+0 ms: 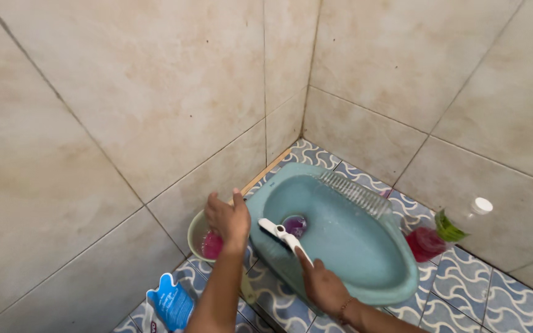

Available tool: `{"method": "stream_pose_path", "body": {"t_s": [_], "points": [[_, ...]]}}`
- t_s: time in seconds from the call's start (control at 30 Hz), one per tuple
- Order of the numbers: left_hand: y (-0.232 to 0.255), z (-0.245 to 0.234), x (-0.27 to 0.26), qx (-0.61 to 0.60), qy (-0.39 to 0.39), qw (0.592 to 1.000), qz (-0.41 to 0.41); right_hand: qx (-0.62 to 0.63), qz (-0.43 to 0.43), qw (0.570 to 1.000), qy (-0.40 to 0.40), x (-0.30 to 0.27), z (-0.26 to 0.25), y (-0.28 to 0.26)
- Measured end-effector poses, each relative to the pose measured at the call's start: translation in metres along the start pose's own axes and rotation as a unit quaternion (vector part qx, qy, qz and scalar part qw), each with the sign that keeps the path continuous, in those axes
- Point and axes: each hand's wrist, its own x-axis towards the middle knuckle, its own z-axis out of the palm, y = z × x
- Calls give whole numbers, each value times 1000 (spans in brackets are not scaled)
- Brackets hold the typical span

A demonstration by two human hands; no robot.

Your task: The person cleans a squat toilet by pouring pink liquid from a bottle and water from a bucket into the basin, then scrubbing the ceramic surface with a brush.

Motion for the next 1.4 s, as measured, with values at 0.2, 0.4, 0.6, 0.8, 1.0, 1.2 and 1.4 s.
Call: {"method": "stream_pose_path", "body": {"t_s": [0.2, 0.4, 0.6, 0.8, 1.0, 1.2, 1.4], "points": [[-33, 46, -13, -11, -52, 998, -40, 51, -70, 985, 150, 82, 19, -9], [-31, 52, -3, -53, -94, 994, -11, 3, -48, 997, 62, 36, 17, -4], [-30, 71, -8, -19, -109, 994, -19, 42, -16, 991, 124, 97, 29, -3], [-25, 58, -2, -49, -105, 993, 39, 44, -17, 998, 38, 57, 15, -12], [-15, 58, -9, -1, -134, 991, -8, 145, -19, 984, 100, 105, 22, -7], [-13, 53, -15, -13, -99, 991, 95, 15, -8, 1000, -7, 50, 20, 18], [-9, 53, -25, -10, -134, 989, 62, -113, 91, 983, -114, 20, -18, 106]]}}
